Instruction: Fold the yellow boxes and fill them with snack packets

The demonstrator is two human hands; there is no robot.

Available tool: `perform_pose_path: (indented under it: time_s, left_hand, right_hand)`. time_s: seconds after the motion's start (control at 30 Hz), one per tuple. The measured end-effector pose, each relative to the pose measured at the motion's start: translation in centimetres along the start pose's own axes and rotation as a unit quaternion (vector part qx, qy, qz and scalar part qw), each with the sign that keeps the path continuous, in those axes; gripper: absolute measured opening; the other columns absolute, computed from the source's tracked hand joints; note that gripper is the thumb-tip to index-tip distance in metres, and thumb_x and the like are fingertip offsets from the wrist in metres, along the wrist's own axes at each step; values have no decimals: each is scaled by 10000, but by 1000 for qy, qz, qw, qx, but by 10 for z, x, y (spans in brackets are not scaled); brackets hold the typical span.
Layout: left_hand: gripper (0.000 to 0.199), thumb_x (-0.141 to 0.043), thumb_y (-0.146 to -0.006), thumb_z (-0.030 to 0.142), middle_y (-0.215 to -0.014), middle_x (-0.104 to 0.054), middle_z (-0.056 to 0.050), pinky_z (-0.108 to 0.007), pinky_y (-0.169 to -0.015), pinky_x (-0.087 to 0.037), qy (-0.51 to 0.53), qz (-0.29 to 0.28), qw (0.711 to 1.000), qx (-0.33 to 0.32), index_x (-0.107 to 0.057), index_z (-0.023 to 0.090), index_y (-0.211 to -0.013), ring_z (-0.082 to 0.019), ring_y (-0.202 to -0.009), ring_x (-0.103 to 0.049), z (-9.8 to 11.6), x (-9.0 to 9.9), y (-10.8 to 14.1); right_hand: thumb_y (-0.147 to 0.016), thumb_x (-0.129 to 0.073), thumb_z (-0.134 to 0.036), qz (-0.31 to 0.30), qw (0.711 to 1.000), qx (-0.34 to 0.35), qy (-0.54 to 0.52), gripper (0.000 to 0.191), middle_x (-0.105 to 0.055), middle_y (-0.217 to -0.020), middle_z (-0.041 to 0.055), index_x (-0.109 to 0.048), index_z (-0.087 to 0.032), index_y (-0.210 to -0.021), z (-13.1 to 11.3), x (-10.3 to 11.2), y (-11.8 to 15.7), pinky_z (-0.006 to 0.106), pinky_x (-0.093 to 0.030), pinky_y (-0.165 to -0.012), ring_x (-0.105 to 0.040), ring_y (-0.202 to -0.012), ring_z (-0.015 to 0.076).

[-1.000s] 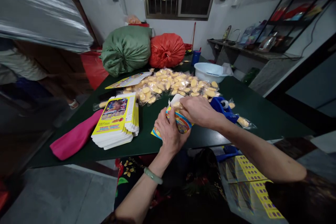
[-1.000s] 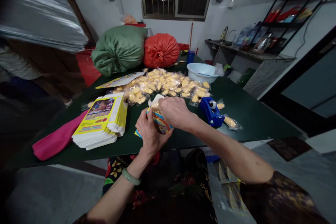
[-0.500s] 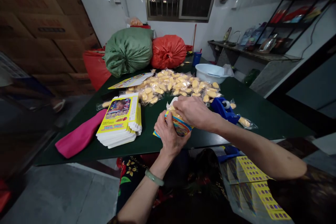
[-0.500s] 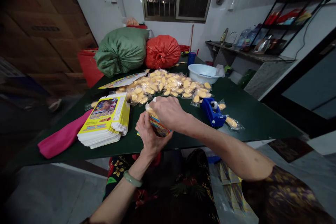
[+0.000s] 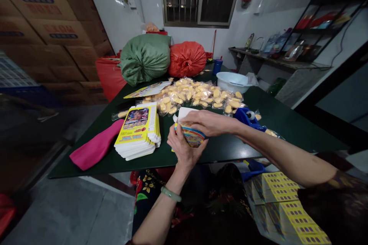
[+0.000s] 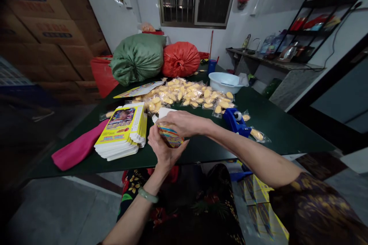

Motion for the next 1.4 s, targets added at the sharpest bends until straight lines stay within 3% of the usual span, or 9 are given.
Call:
perform_pose_path:
  time_s: [0.13, 0.37, 0.5, 0.6, 0.7, 0.9, 1.13, 1.3, 1.4]
  left_hand:
    - [1103, -784, -582, 515, -1323, -420, -207, -502, -970, -410, 147, -20, 983, 107, -176, 181, -1441, -345, -1194, -485, -34, 5, 3]
    - [807, -654, -733, 549, -1229, -553, -140, -334, -884, -502, 391, -175, 876, 222, -332, 170, -1369, -233, -1083, -585, -59, -19, -3]
    - [562, -566, -823, 515, -995, -592, -68, -263, -742, -501, 386, -76, 872, 291, -410, 177, -1244, -151, -862, -607, -71, -14, -7]
    - [511, -636, -782, 487, -864, -552, -11, -239, -680, -482, 366, -11, 862, 351, -419, 183, -1131, -115, -741, -578, -76, -12, -1]
    - [461, -657, -773, 456, -821, -526, 7, -240, -687, -479, 366, 28, 858, 359, -414, 191, -1062, -115, -740, -576, -70, -11, 2]
    - [327, -563, -862, 378, -1047, -585, -74, -280, -843, -469, 307, 20, 919, 249, -530, 187, -1125, -157, -964, -587, -44, -1, -5]
    - [312, -451, -913, 377, -948, -601, -74, -328, -836, -467, 317, -3, 932, 174, -667, 167, -831, -194, -944, -581, -39, 4, -21]
    - [231, -521, -877, 328, -985, -641, -52, -288, -792, -487, 444, -54, 859, 251, -569, 214, -1072, -154, -887, -610, -53, -15, -22]
    - [161, -547, -842, 299, -985, -646, -55, -290, -784, -496, 476, -127, 830, 263, -625, 204, -947, -163, -904, -616, -53, -29, -23]
  right_hand:
    - [-907, -413, -197, 97, 995, 9, 14, 406, -602, -1147, 149, -463, -112, -1302, -11, -5, 20, 344, -453, -865, -559, -1023, 215]
    - [-863, -373, -115, 213, 975, 63, 0, 449, -542, -1163, 160, -395, -126, -1311, -22, -16, 26, 372, -523, -777, -555, -1017, 223]
    - [-854, -424, -120, 436, 896, 91, -11, 391, -553, -1148, 144, -449, -170, -1242, -22, 9, 68, 415, -486, -907, -534, -1109, 233]
    - [-863, -479, -178, 588, 799, -70, -102, 280, -567, -1104, 125, -509, -195, -1141, 13, 4, 112, 409, -497, -857, -587, -1010, 224]
    - [-875, -515, -334, 546, 718, -204, -380, 237, -591, -938, 68, -524, -189, -1062, 63, -42, 113, 293, -496, -582, -601, -696, 144]
    - [-706, -711, -426, 406, 632, -192, -632, 369, -439, -574, -93, -536, -185, -923, 93, -70, 75, 180, -305, -403, -396, -430, 46]
    - [-638, -695, -287, 374, 664, -191, -619, 256, -552, -732, -47, -626, -166, -853, 99, -61, 62, 170, -219, -363, -335, -406, 3]
    - [-614, -651, -227, 433, 626, -171, -625, 87, -585, -835, -11, -646, -154, -663, 100, -61, 62, 176, -189, -373, -313, -429, -6]
    - [-660, -639, -258, 424, 636, -164, -624, 111, -620, -923, 19, -668, -162, -707, 101, -64, 63, 183, -202, -379, -311, -442, 0]
Point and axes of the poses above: each hand's wrist, its own y-axis away from the middle knuckle, its own x-axis out of the back of the hand, z = x × y, the point moved 10 cm from there along -y, towards the middle knuckle
